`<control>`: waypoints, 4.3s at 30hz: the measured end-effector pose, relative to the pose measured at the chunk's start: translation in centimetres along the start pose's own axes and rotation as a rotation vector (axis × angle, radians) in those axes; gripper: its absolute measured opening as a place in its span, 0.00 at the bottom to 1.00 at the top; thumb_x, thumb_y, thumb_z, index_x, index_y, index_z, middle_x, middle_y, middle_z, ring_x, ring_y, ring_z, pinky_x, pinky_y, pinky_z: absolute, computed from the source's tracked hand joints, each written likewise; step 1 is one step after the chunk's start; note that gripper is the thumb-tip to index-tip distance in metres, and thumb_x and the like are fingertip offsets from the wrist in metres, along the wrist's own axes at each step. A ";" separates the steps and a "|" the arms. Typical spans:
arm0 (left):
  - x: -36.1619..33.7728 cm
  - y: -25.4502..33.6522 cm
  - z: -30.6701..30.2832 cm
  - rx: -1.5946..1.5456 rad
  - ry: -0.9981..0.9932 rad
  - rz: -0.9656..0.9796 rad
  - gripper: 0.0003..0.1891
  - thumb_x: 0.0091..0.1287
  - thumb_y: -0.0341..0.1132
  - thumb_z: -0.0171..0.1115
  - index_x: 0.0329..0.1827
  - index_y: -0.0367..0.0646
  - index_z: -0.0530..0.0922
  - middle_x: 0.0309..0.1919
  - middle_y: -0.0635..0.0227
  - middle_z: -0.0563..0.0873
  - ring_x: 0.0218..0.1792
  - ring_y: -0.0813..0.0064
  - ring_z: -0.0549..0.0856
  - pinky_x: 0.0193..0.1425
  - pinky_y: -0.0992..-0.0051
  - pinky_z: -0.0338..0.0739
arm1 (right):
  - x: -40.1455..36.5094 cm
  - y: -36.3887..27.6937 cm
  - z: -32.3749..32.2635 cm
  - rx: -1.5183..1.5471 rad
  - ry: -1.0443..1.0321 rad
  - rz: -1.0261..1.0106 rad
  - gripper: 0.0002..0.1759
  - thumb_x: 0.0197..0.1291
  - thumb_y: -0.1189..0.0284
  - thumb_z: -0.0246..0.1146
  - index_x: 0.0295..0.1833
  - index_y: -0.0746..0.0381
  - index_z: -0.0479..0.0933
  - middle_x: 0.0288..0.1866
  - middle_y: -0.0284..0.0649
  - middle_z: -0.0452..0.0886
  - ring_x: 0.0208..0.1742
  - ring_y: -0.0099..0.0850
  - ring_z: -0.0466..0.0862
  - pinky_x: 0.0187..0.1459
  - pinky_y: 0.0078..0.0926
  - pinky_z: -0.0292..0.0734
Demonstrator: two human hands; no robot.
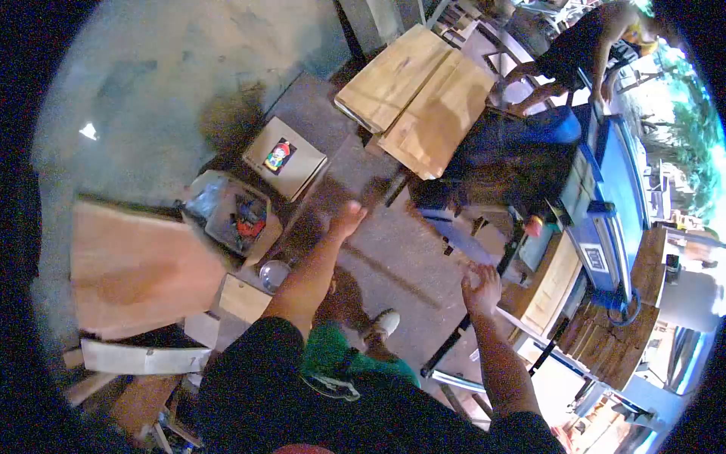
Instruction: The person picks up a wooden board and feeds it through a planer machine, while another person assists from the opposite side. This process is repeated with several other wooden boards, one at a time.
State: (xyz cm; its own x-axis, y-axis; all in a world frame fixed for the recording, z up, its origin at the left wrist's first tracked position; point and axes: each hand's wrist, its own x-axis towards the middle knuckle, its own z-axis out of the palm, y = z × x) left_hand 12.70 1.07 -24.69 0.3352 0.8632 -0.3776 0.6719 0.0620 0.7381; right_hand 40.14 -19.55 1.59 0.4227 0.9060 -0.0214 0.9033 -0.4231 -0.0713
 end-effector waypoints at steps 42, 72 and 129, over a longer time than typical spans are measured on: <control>17.6 4.9 -4.6 -0.093 0.222 -0.154 0.37 0.48 0.40 0.76 0.62 0.42 0.71 0.54 0.54 0.81 0.57 0.56 0.79 0.62 0.59 0.73 | 0.2 0.1 0.4 0.083 -0.072 -0.014 0.12 0.46 0.76 0.68 0.38 0.60 0.78 0.43 0.42 0.82 0.55 0.45 0.78 0.57 0.44 0.71; -30.3 4.8 -13.5 -0.821 -0.304 -0.668 0.22 0.66 0.39 0.65 0.59 0.36 0.76 0.49 0.65 0.84 0.49 0.71 0.83 0.52 0.69 0.78 | -7.3 -13.0 7.0 1.144 -0.545 0.734 0.34 0.53 0.42 0.67 0.44 0.67 0.84 0.38 0.50 0.86 0.40 0.41 0.86 0.43 0.41 0.79; -34.1 33.6 26.1 -0.151 -0.237 0.120 0.31 0.68 0.58 0.56 0.44 0.30 0.76 0.29 0.54 0.86 0.35 0.58 0.87 0.42 0.63 0.79 | -26.9 27.6 -5.7 -0.085 -0.042 -0.164 0.43 0.57 0.65 0.63 0.77 0.50 0.52 0.79 0.53 0.48 0.80 0.51 0.48 0.73 0.62 0.47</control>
State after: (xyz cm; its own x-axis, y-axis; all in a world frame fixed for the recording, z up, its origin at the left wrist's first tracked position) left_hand 41.04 -39.34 -1.61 0.5628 0.7292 -0.3892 0.5184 0.0553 0.8533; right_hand 54.15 -55.64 5.88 0.2679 0.9617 -0.0578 0.9634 -0.2679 0.0073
